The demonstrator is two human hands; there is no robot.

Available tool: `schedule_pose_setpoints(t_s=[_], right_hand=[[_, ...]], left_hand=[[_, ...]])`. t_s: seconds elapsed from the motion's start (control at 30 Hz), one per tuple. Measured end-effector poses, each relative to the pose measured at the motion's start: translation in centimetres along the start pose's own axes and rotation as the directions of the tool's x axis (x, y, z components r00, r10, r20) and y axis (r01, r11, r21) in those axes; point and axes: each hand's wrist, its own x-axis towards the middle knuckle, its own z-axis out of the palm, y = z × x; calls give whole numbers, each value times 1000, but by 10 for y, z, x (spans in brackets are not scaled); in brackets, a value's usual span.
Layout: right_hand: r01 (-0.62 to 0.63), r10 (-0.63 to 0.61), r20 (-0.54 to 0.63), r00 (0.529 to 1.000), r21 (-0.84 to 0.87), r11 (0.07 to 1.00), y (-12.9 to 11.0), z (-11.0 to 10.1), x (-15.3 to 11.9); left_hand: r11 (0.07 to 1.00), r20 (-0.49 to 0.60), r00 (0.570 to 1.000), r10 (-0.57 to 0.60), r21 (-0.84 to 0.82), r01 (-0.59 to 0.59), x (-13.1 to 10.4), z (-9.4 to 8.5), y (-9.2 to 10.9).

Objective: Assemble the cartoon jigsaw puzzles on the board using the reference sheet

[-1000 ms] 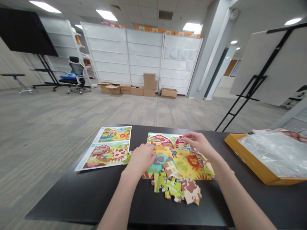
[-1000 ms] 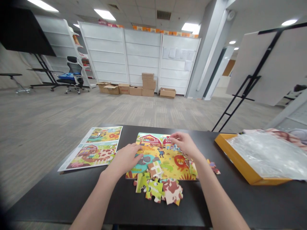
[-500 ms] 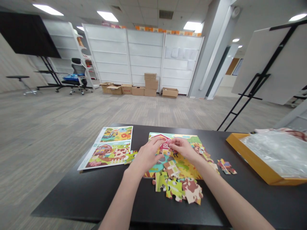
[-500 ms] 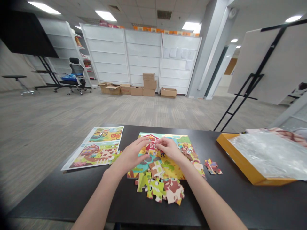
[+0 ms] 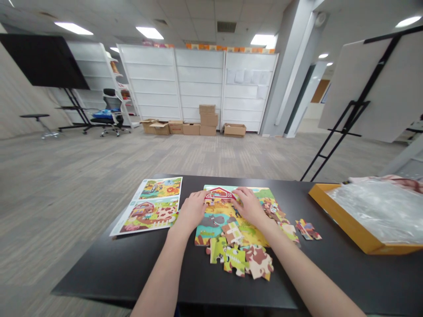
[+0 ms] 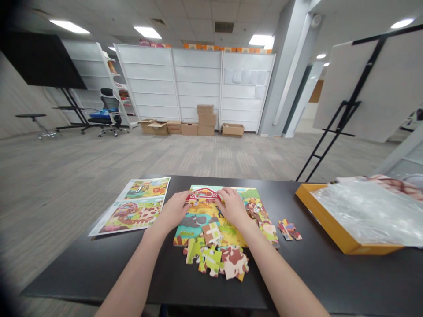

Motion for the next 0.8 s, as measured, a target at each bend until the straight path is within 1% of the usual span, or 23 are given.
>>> schedule_pose_setpoints(t_s=[0.1, 0.2, 0.27, 0.33, 0.5, 0.7, 0.8], right_hand=[[41, -33, 100, 994, -74, 996, 1, 4, -2], [48, -37, 139, 990, -81, 996, 1, 6, -2], [49, -38, 139, 989, -76, 996, 1, 7, -2], [47, -36, 139, 990, -73, 996, 1, 7, -2], [38, -25, 152, 988, -84, 996, 0, 5, -2], [42, -28, 146, 989, -96, 994, 1, 6, -2], [43, -28, 143, 989, -101, 994, 2, 8, -2]], left_hand=[[1000, 12, 1000, -10, 15, 10, 2, 5, -4], [1000, 10, 1000, 22, 13, -22, 3, 9, -5], [1000, -18, 999, 28, -3, -28, 3, 11, -4], [1000, -48, 999, 8, -19, -9, 4, 11, -3], [998, -54, 996, -68, 8, 68, 4, 11, 1], [995, -43, 999, -26, 90, 30, 3, 18, 1], [989, -44, 999, -26, 142, 32, 4, 21, 3]])
